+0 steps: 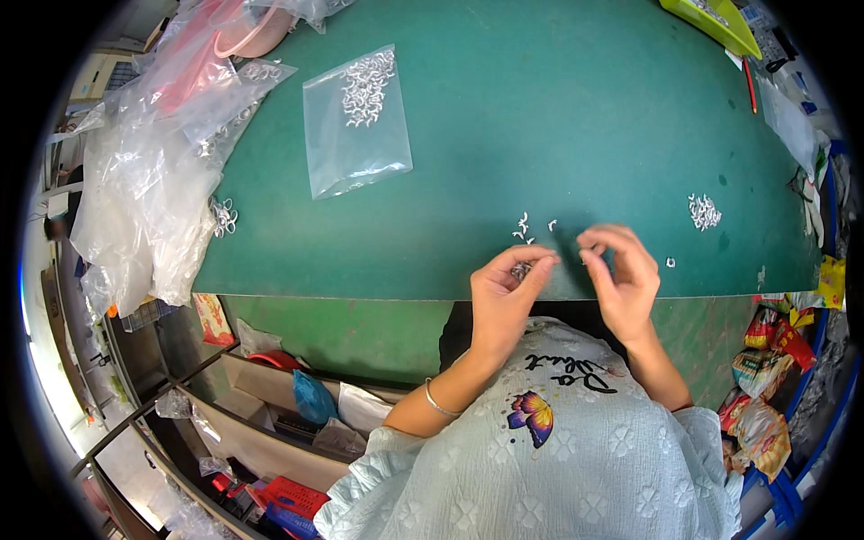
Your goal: The person sits at a green workbench and repeatedly picks up small silver metal components, likely hooks and fasteners, from a pile. They manipulate these parts with their fingers, appearing to assemble or inspect them one by one. The person occasionally moves the components between their hands and the table surface.
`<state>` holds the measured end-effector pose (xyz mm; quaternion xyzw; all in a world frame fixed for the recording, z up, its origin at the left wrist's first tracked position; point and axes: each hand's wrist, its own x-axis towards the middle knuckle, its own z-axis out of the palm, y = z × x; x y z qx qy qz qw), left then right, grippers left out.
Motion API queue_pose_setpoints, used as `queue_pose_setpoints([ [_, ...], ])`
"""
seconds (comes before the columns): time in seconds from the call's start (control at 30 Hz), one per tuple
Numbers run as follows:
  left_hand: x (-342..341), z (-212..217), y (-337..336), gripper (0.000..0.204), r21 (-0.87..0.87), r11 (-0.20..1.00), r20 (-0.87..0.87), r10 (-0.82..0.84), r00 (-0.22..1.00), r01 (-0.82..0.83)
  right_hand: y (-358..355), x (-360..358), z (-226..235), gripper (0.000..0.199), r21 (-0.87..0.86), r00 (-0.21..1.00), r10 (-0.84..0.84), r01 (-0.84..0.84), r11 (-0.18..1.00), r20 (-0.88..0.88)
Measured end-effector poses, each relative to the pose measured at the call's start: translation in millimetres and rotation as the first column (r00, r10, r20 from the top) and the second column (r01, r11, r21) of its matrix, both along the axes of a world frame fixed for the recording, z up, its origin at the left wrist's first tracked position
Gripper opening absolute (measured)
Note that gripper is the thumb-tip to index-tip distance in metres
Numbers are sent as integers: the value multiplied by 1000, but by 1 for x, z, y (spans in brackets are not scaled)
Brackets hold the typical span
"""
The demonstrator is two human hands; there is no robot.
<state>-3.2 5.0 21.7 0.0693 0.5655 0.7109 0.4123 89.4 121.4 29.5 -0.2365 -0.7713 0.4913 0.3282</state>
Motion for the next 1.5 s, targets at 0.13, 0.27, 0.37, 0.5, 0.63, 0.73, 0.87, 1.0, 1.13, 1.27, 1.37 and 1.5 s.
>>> queue_pose_setpoints([
  [0.13,-2,-4,-4,13,-39,998,-41,56,998,-58,13,7,0,31,70,965,-39,21,997,261],
  [0.27,-2,-9,-6,13,-33,999,-33,31,999,-32,13,22,-6,34,170,937,11,-75,983,350],
  [0.37,1,-9,-4,14,-28,1000,-34,6,999,-7,8,27,-20,30,240,947,12,-94,966,322],
  [0.5,3,-5,-2,15,-64,997,-21,-39,999,38,7,25,-22,24,246,962,-7,-62,967,271],
  [0.63,4,-5,-1,17,-92,989,-3,-116,993,115,4,21,-14,23,170,983,-14,-17,985,183],
  [0.73,6,-7,3,19,-48,987,-8,-151,988,151,5,20,-14,23,129,985,-38,16,991,168],
  [0.87,7,-3,3,21,-3,989,7,-151,989,151,-1,25,-15,23,-120,996,-65,72,990,57],
  [1.0,12,-1,4,19,85,976,-3,-203,979,202,-3,23,-1,21,-95,999,23,-25,995,-27],
  [1.13,11,8,6,14,80,979,-39,-185,982,188,-4,21,8,21,-8,996,72,-73,997,-57],
  [1.27,9,15,5,14,105,981,-23,-164,986,166,-6,20,15,21,-92,995,59,-66,994,-79],
  [1.37,9,15,4,15,159,974,-40,-158,987,162,-6,22,16,21,-158,993,63,-78,984,-98],
  [1.5,9,17,3,15,158,974,-43,-156,987,161,-10,21,19,21,-312,989,28,-73,947,-145],
])
